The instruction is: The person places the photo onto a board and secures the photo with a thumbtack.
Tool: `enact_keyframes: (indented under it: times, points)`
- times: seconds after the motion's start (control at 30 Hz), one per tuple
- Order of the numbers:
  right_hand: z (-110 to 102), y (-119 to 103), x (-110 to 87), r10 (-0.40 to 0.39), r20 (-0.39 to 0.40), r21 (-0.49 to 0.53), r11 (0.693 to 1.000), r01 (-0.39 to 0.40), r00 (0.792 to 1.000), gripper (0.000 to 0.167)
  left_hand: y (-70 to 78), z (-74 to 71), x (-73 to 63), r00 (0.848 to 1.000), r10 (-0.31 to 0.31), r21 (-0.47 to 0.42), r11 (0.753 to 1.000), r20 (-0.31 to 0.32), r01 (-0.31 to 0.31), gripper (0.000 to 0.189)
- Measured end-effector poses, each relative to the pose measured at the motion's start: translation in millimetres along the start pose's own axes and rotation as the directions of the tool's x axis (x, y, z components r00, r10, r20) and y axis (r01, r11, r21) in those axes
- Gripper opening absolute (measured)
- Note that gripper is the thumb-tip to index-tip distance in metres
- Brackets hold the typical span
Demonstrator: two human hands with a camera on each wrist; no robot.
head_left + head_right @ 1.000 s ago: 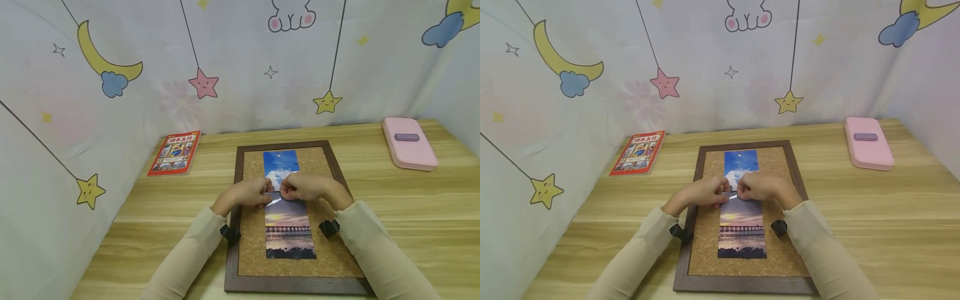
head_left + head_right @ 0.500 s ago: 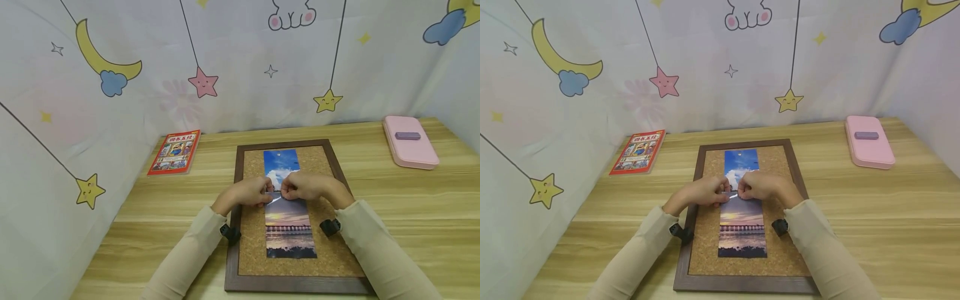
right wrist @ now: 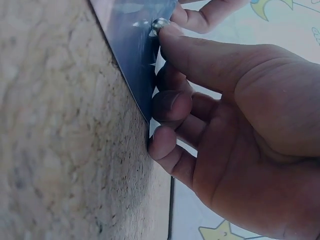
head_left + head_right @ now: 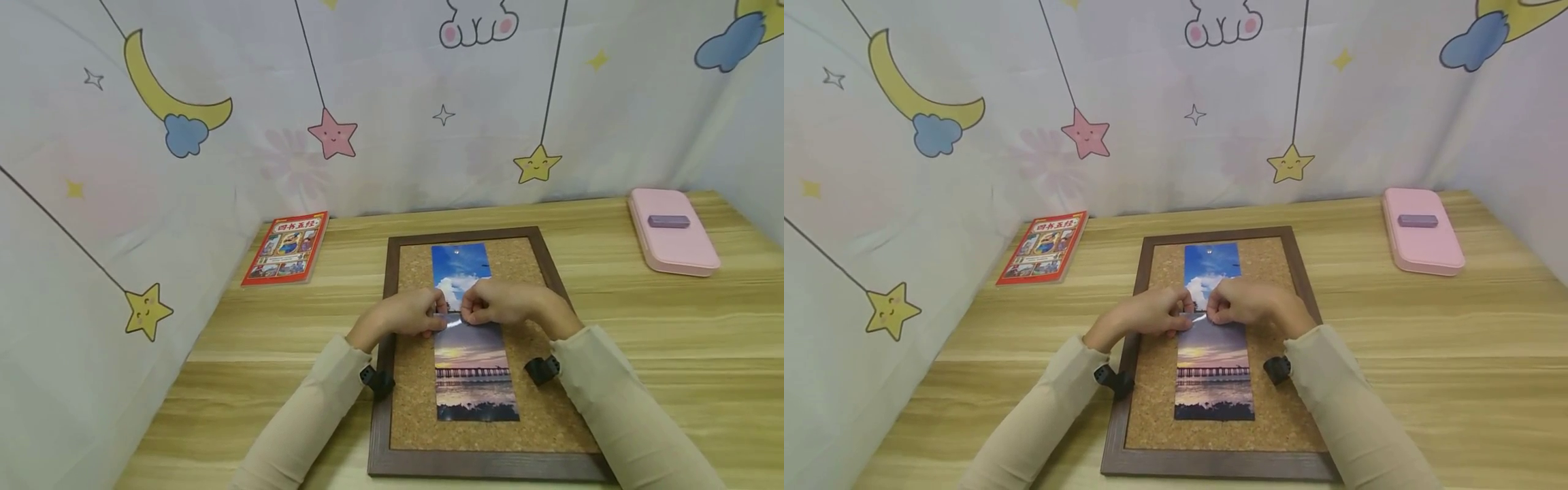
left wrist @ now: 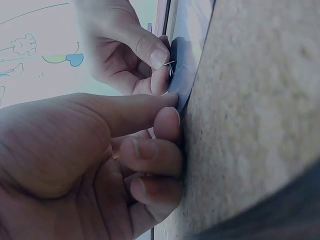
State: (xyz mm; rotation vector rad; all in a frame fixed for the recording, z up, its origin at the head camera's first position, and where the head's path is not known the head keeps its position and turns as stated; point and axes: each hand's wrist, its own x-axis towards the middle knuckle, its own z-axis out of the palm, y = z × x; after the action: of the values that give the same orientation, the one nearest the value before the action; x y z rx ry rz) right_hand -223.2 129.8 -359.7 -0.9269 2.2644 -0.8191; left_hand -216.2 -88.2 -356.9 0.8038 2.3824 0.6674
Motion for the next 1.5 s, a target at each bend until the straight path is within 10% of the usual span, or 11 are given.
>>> enact_keyframes:
  times: [1.5]
  points:
    - [-0.4,1.0,-3.3,-0.034,-0.001,-0.010,0.999,0.034,0.999,0.014,4.7,2.2,-0.1,0.999,-0.025,0.001,1.000,-0.020,0.025,0.010]
